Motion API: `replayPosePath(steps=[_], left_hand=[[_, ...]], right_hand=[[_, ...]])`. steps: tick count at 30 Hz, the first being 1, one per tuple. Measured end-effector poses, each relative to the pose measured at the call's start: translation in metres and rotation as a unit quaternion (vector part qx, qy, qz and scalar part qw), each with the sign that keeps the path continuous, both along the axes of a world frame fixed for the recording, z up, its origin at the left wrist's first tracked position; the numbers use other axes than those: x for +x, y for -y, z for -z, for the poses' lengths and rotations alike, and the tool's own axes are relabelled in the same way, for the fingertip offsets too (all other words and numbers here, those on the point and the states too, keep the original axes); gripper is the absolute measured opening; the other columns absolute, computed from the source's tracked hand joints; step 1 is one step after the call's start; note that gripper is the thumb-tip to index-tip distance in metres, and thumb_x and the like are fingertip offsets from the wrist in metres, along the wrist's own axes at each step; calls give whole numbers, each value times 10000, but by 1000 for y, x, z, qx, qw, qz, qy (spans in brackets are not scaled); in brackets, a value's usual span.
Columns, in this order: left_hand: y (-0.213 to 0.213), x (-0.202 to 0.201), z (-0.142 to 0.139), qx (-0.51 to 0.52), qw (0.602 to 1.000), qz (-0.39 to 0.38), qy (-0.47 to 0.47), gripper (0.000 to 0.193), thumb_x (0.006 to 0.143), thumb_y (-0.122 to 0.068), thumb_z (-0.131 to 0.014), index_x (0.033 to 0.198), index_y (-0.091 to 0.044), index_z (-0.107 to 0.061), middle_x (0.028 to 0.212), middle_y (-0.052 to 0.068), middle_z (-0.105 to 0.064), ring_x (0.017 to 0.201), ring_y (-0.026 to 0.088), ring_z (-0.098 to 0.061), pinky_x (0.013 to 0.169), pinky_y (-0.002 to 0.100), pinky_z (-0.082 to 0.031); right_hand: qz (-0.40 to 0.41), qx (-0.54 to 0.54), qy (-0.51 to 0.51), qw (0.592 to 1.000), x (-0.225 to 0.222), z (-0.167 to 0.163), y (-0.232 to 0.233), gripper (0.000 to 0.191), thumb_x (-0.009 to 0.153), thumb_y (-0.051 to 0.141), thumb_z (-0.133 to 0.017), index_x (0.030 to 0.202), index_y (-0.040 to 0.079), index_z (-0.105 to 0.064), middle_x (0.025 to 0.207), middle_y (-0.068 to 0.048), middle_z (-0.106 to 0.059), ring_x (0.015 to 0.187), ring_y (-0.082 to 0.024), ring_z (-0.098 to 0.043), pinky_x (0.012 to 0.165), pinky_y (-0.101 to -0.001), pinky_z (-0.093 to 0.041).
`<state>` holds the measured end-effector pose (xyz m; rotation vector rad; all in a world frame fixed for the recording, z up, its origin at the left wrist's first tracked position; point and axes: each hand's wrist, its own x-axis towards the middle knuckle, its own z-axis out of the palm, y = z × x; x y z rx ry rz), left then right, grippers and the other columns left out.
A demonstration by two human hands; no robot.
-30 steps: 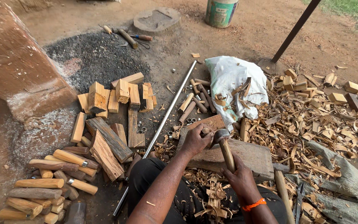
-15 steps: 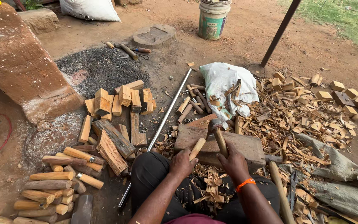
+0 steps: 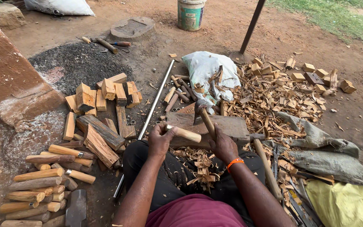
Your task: The person sits on the ground and uses a hammer to drive metal ferrules onto the ends of wooden handles. They repeatedly pick up handles, place them on a wooden block, and strike the ferrules to secure them.
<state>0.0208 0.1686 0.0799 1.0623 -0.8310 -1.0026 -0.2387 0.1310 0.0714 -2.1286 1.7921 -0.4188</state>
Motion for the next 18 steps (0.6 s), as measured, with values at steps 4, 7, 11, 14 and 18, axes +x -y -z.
replayPosePath(steps=[4,7,11,14,18], left_hand=[[-10,-1,-15,-7,984,26,-175,373,832,-98,-816,1173,-94,-664,1035,75,-720,866,140,-673,753,287,-586],[-23,-5,-29,-50,964,72,-252,365,836,-113,-794,1174,-110,-657,1131,87,-740,953,157,-710,811,332,-628],[-38,-9,-45,-59,952,114,-280,331,916,-196,-763,1221,-116,-663,1149,102,-720,977,192,-705,830,363,-626],[-44,-4,-51,-43,947,128,-292,326,953,-285,-713,1224,-109,-673,1057,93,-705,922,194,-696,762,357,-611],[-43,3,-53,-26,941,144,-304,360,991,-368,-657,1239,-106,-652,935,54,-649,794,160,-637,650,317,-556]], right_hand=[[-4,5,-27,1000,-9,-1,-7,859,890,332,-679,1604,158,-234,1124,-234,-702,1026,-431,-680,883,-532,-537],[-1,11,-37,999,-12,-3,-9,851,890,295,-670,1607,158,-232,1126,-232,-704,1036,-427,-681,890,-532,-534],[4,25,-33,999,-7,-7,-9,830,912,293,-662,1600,161,-218,1148,-238,-694,1051,-434,-677,889,-533,-535],[3,29,-29,999,-2,-8,-10,831,919,286,-667,1599,163,-205,1158,-242,-689,1059,-441,-672,892,-535,-531],[20,59,-43,997,-1,-9,-15,835,934,261,-647,1624,170,-186,1152,-227,-703,1053,-424,-686,905,-530,-530]])
